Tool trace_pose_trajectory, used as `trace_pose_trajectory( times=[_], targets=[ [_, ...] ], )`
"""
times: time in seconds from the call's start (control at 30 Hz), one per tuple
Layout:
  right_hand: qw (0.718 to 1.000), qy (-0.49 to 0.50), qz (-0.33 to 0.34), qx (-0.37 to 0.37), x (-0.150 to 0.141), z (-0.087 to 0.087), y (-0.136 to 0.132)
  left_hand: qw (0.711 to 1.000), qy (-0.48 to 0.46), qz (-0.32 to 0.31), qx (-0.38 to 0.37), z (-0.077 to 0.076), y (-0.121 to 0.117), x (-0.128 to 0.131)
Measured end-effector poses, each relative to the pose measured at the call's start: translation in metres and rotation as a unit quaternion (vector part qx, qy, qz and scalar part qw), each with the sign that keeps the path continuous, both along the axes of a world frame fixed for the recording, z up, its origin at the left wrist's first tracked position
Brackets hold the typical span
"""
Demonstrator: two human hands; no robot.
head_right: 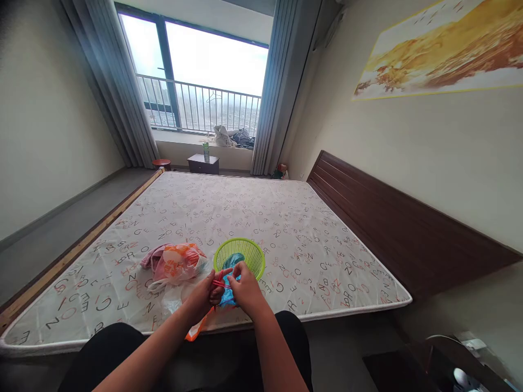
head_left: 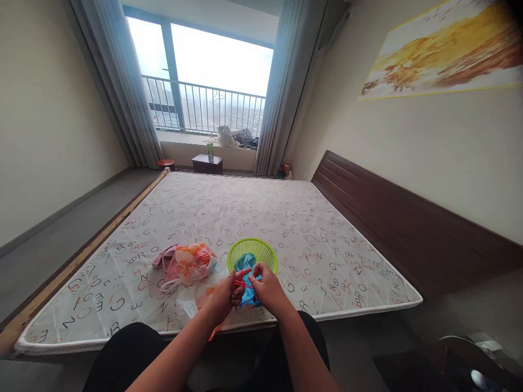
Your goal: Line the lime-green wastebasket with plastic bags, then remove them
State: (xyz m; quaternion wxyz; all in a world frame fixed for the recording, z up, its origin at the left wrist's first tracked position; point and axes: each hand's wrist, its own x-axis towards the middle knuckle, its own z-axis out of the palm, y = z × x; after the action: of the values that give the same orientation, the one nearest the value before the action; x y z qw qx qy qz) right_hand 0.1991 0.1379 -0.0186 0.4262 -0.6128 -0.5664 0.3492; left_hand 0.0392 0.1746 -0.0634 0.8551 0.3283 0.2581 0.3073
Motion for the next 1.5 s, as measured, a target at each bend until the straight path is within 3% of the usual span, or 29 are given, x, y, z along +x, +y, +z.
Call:
trace_pose_trajectory(
  times=[0.13,0.27,0.4,0.57,0.73,0.83,1.1,1.23,1.33,1.5],
  targets=[
    [0.992,0.109,-0.029,-0.051,-0.001,-0.017,0.008,0.996,0.074,0.006,0.052,0.000,0.005,-0.001],
    [0.966,0.227,-0.030,-0.119,0.000,-0.030,0.013,0.966,0.180,-0.021,0.185,0.007,0.004,-0.001],
    [0.964,0.239,0.061,-0.103,0.004,-0.033,0.009,0.932,0.224,-0.074,0.274,0.018,-0.002,-0.002],
    [0.981,0.162,0.091,-0.063,0.013,-0.025,0.005,0.943,0.199,-0.084,0.251,0.021,-0.003,-0.004],
    [0.967,0.168,0.173,-0.087,0.020,-0.014,-0.005,0.946,0.194,-0.111,0.235,0.022,0.003,-0.007],
    [0.972,0.126,0.190,-0.062,0.017,-0.014,-0.011,0.950,0.188,-0.104,0.228,0.021,0.004,-0.010],
    [0.997,0.005,0.052,0.061,-0.002,-0.010,-0.018,0.953,0.179,-0.096,0.225,0.027,0.002,-0.014],
    [0.993,0.018,0.010,0.114,-0.008,-0.010,-0.022,0.951,0.193,-0.099,0.221,0.034,0.001,-0.014],
    [0.994,0.037,-0.003,0.105,-0.007,-0.011,-0.024,0.941,0.209,-0.109,0.242,0.029,0.000,-0.016],
    [0.989,0.146,-0.020,0.022,0.000,-0.018,-0.023,0.962,0.189,-0.028,0.194,0.011,-0.001,-0.018]
  ],
)
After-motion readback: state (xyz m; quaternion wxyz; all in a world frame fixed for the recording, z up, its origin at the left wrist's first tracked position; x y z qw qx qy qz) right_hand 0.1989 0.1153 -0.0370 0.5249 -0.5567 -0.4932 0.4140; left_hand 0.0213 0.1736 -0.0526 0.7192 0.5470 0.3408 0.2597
